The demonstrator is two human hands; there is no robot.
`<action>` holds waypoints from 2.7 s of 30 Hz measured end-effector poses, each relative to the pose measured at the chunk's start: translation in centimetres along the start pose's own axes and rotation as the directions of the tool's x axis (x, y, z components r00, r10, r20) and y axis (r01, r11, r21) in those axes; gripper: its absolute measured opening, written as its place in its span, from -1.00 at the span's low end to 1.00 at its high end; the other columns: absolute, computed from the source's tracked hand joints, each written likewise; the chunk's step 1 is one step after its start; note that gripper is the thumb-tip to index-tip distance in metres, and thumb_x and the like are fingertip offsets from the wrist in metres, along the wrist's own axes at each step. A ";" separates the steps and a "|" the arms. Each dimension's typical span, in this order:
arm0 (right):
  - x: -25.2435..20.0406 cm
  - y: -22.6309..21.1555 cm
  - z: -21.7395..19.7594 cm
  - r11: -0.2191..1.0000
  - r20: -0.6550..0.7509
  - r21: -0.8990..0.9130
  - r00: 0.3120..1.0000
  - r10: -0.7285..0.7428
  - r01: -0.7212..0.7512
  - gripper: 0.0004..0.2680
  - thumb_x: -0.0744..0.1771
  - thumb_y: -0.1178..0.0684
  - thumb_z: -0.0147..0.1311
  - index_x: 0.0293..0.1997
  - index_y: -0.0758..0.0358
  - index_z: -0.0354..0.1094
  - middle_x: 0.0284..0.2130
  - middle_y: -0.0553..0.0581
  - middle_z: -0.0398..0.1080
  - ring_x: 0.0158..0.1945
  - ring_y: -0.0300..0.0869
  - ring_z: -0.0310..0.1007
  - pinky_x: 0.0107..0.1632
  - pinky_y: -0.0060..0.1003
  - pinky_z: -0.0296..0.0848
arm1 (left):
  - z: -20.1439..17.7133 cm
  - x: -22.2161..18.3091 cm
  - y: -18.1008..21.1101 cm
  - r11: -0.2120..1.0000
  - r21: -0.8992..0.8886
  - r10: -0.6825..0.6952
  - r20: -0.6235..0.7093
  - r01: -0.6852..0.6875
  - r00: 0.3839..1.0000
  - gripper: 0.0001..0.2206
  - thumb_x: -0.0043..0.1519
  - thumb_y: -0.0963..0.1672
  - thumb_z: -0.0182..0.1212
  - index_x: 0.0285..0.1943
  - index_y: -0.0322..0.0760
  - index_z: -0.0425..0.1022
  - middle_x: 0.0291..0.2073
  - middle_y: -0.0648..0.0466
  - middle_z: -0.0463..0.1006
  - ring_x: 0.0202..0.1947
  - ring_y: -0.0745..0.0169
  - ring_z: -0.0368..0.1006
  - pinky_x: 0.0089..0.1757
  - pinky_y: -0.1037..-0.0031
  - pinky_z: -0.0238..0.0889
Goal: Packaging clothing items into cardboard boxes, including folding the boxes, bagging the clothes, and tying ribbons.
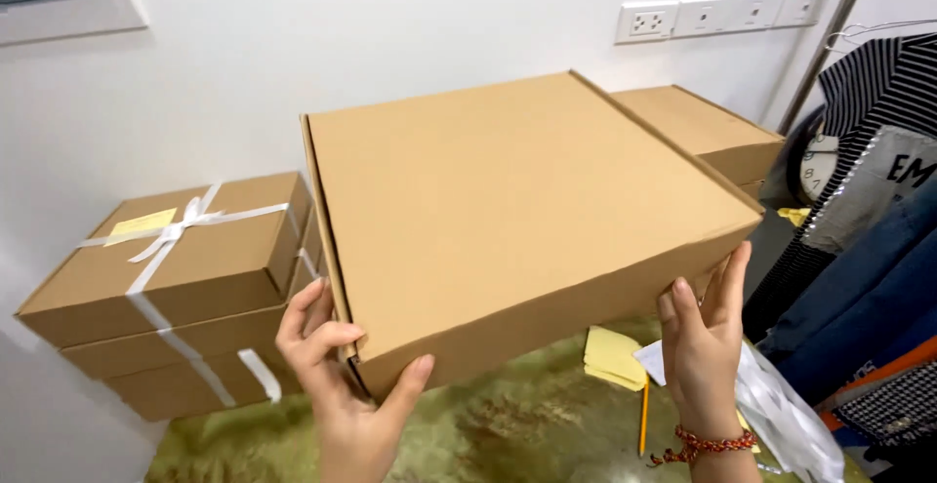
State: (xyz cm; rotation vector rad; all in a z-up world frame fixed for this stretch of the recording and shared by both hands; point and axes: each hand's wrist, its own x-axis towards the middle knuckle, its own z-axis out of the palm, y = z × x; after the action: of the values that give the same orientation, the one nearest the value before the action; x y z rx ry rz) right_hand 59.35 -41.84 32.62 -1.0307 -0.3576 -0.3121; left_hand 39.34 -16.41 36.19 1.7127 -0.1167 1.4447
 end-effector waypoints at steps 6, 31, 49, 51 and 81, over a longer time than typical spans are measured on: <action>6.5 0.8 -5.1 0.920 0.163 -0.249 0.949 -0.269 0.304 -0.36 0.38 0.33 -0.06 0.66 0.20 -0.38 0.61 0.03 -0.80 0.68 -0.16 -0.65 0.64 -0.02 -0.32 | 16.1 1.0 -4.9 0.992 -0.111 -0.061 0.044 0.065 0.997 -0.52 0.19 -0.10 0.43 0.19 0.01 0.20 0.45 -0.11 0.00 0.61 -0.27 -0.04 0.46 0.00 -0.08; 30.2 15.7 -11.4 0.506 0.358 -0.807 0.933 0.011 0.304 -0.31 0.36 0.05 0.23 0.70 -0.09 -0.18 0.64 0.24 -0.57 0.56 0.58 -0.61 0.44 0.61 -0.31 | 34.7 4.2 -21.7 0.771 0.566 -0.188 0.641 -0.292 0.745 -0.37 0.32 -0.22 0.10 0.64 0.04 0.19 0.70 -0.05 -0.20 0.63 -0.36 -0.28 0.27 -0.47 -0.10; 5.7 20.2 11.6 0.565 0.351 -0.824 0.826 0.441 0.049 -0.32 0.35 0.03 0.20 0.68 -0.23 -0.19 0.64 0.23 -0.62 0.64 0.31 -0.55 0.55 0.35 -0.25 | -1.9 -3.9 -24.9 0.645 0.718 -0.762 0.586 0.261 0.275 -0.50 0.37 -0.07 0.17 0.55 0.19 0.35 0.70 -0.04 -0.39 0.64 -0.36 -0.47 0.45 -0.19 -0.21; 1.6 22.3 15.9 0.605 0.455 -0.790 0.756 0.471 0.099 -0.45 0.37 -0.08 0.08 0.60 -0.08 -0.04 0.66 0.11 -0.50 0.69 -0.05 -0.51 0.57 -0.02 -0.25 | -8.1 -4.8 -25.9 0.587 0.656 -0.809 0.502 0.474 0.306 -0.55 0.40 -0.06 0.10 0.52 0.18 0.35 0.70 0.18 -0.51 0.67 0.08 -0.66 0.45 -0.03 -0.29; -15.4 27.1 48.2 0.447 0.439 -0.018 0.394 0.807 -0.895 0.02 0.32 -0.47 0.26 0.60 0.44 -0.67 0.55 0.53 -0.48 0.63 0.30 -0.19 0.55 0.20 0.11 | -42.3 -1.6 -13.7 0.473 0.415 -0.874 0.107 0.777 0.475 -0.57 0.43 -0.12 0.08 0.52 -0.08 0.40 0.63 -0.22 -0.06 0.59 -0.55 -0.23 0.37 -0.39 -0.21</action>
State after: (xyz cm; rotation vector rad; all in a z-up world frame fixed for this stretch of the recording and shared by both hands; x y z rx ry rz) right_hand 49.93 14.51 27.52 -0.9165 -0.1526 0.9152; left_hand 14.55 18.89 25.29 1.8127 0.7640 0.4264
